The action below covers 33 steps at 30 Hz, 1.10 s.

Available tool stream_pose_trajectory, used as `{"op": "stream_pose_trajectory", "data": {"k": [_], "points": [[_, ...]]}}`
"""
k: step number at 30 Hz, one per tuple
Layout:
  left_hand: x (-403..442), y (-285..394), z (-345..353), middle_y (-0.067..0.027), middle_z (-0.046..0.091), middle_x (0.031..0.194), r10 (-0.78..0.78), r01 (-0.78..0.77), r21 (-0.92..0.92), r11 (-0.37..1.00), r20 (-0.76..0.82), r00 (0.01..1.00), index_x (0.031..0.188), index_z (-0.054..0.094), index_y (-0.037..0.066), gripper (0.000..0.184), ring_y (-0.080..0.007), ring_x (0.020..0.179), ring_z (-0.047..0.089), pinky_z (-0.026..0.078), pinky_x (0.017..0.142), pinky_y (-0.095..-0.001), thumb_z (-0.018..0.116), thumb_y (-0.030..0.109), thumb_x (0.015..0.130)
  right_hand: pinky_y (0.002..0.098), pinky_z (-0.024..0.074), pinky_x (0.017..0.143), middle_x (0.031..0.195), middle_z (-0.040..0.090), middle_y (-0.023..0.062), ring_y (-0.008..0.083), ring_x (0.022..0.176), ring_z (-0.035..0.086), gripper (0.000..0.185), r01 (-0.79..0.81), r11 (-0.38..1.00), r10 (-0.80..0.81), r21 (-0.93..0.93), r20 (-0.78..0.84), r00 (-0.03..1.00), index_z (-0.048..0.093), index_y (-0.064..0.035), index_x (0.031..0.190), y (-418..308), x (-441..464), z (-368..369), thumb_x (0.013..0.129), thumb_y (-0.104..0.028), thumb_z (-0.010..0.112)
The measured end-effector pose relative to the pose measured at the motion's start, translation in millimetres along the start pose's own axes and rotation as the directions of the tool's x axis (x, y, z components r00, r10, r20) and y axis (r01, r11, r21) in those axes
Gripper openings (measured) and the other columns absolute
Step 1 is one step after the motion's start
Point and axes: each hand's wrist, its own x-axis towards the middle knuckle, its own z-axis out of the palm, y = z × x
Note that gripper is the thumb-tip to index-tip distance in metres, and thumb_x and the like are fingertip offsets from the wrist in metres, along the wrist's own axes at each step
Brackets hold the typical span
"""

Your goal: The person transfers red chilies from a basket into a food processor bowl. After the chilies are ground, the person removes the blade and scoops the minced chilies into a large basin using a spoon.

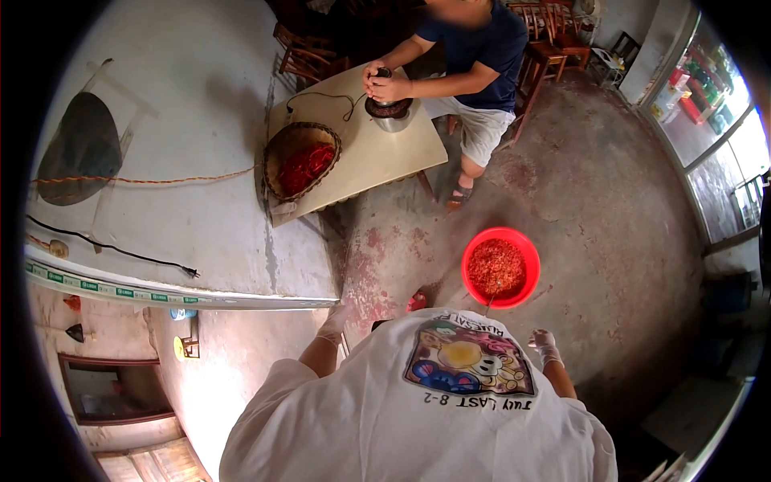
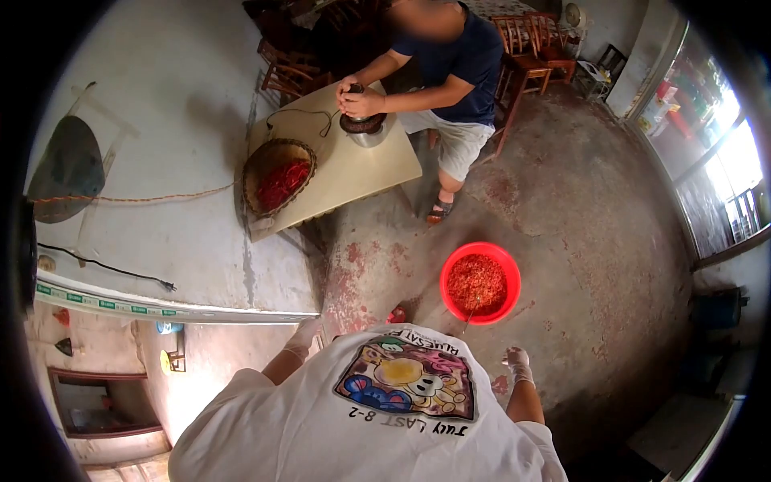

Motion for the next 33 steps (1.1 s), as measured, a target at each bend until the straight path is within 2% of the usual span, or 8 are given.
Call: {"op": "stream_pose_trajectory", "data": {"k": [5, 13, 16, 22, 24, 25, 31, 33], "points": [[55.1, -58.7, -1.1, -0.0127, 0.061, 0.094, -0.049, 0.052, 0.046, 0.998, -0.058, 0.997, 0.100, 0.057, -0.005, 0.040, -0.0220, 0.084, 0.060, 0.048, 0.074, -0.0331, 0.057, 0.028, 0.077, 0.0359, 0.0531, 0.071, 0.099, 0.062, 0.0102, 0.0235, 0.090, 0.061, 0.024, 0.268, 0.838, -0.264, -0.475, 0.077, 0.961, 0.053, -0.0026, 0.102, 63.6, 85.7, -24.7, 0.088, -0.014, 0.039], [23.6, -38.5, -2.7, -0.0135, 0.061, 0.096, -0.081, 0.081, 0.014, 0.997, -0.012, 0.997, 0.102, 0.059, -0.004, 0.043, -0.0222, 0.087, 0.059, 0.048, 0.077, -0.0333, 0.059, 0.030, 0.075, 0.0283, 0.0513, 0.075, 0.096, 0.064, 0.0048, 0.0191, 0.090, 0.061, 0.021, 0.064, 0.943, -0.061, -0.327, 0.019, 0.998, 0.057, -0.0049, 0.098, 20.5, 44.1, -9.9, 0.085, -0.017, 0.045], [11.9, -31.3, -4.6, -0.0130, 0.061, 0.095, -0.054, 0.054, 0.014, 0.998, 0.006, 0.999, 0.101, 0.060, -0.005, 0.044, -0.0205, 0.088, 0.058, 0.046, 0.077, -0.0323, 0.058, 0.032, 0.075, 0.0276, 0.0505, 0.076, 0.095, 0.063, 0.0053, 0.0194, 0.092, 0.060, 0.020, 0.380, 0.116, -0.370, -0.918, 0.315, 0.874, 0.058, -0.0067, 0.095, 16.4, 41.2, -16.1, 0.082, -0.020, 0.052], [-3.5, -11.0, -3.9, -0.0129, 0.062, 0.093, -0.110, 0.112, 0.112, 0.987, -0.024, 0.994, 0.101, 0.060, -0.005, 0.048, -0.0194, 0.086, 0.058, 0.045, 0.077, -0.0316, 0.058, 0.035, 0.074, 0.0286, 0.0516, 0.071, 0.091, 0.063, 0.0069, 0.0203, 0.086, 0.062, 0.022, 0.380, 0.246, -0.451, -0.892, 0.241, 0.859, 0.058, -0.0059, 0.097, 25.4, 50.2, -14.6, 0.081, -0.021, 0.055], [11.8, -35.7, -6.4, -0.0129, 0.062, 0.093, -0.039, 0.037, 0.046, 0.998, 0.031, 0.999, 0.100, 0.060, -0.005, 0.048, -0.0196, 0.086, 0.058, 0.045, 0.076, -0.0315, 0.058, 0.035, 0.074, 0.0306, 0.0526, 0.065, 0.087, 0.063, 0.0079, 0.0217, 0.079, 0.063, 0.022, 0.166, 0.903, -0.192, -0.397, -0.026, 0.981, 0.057, -0.0045, 0.096, 4.8, 23.3, -2.3, 0.084, -0.022, 0.052], [8.7, -34.5, -5.1, -0.0127, 0.062, 0.092, -0.040, 0.040, 0.012, 0.999, 0.015, 0.999, 0.100, 0.060, -0.005, 0.048, -0.0197, 0.085, 0.058, 0.045, 0.075, -0.0317, 0.058, 0.035, 0.074, 0.0316, 0.0531, 0.062, 0.085, 0.063, 0.0084, 0.0224, 0.076, 0.064, 0.022, -0.005, 1.000, 0.005, -0.009, -0.062, 0.998, 0.057, -0.0038, 0.096, -6.7, 9.1, 3.1, 0.085, -0.022, 0.051], [4.9, -29.1, -3.4, -0.0116, 0.062, 0.091, -0.015, 0.015, -0.011, 1.000, 0.003, 1.000, 0.098, 0.061, -0.003, 0.045, -0.0205, 0.083, 0.058, 0.045, 0.072, -0.0323, 0.055, 0.035, 0.076, 0.0313, 0.0535, 0.059, 0.087, 0.064, 0.0087, 0.0216, 0.073, 0.064, 0.023, 0.050, 0.985, -0.058, -0.166, -0.045, 0.997, 0.055, -0.0038, 0.097, -17.0, 0.2, 7.2, 0.088, -0.021, 0.043], [-8.4, -18.5, -3.0, -0.0117, 0.063, 0.091, 0.054, -0.054, -0.048, 0.997, 0.005, 0.999, 0.098, 0.062, -0.003, 0.044, -0.0208, 0.083, 0.059, 0.046, 0.073, -0.0328, 0.054, 0.035, 0.077, 0.0300, 0.0532, 0.063, 0.091, 0.064, 0.0073, 0.0198, 0.079, 0.064, 0.022, 0.383, 0.703, -0.323, -0.600, 0.211, 0.923, 0.056, -0.0048, 0.098, 45.4, 89.0, -21.0, 0.087, -0.020, 0.044]]}}
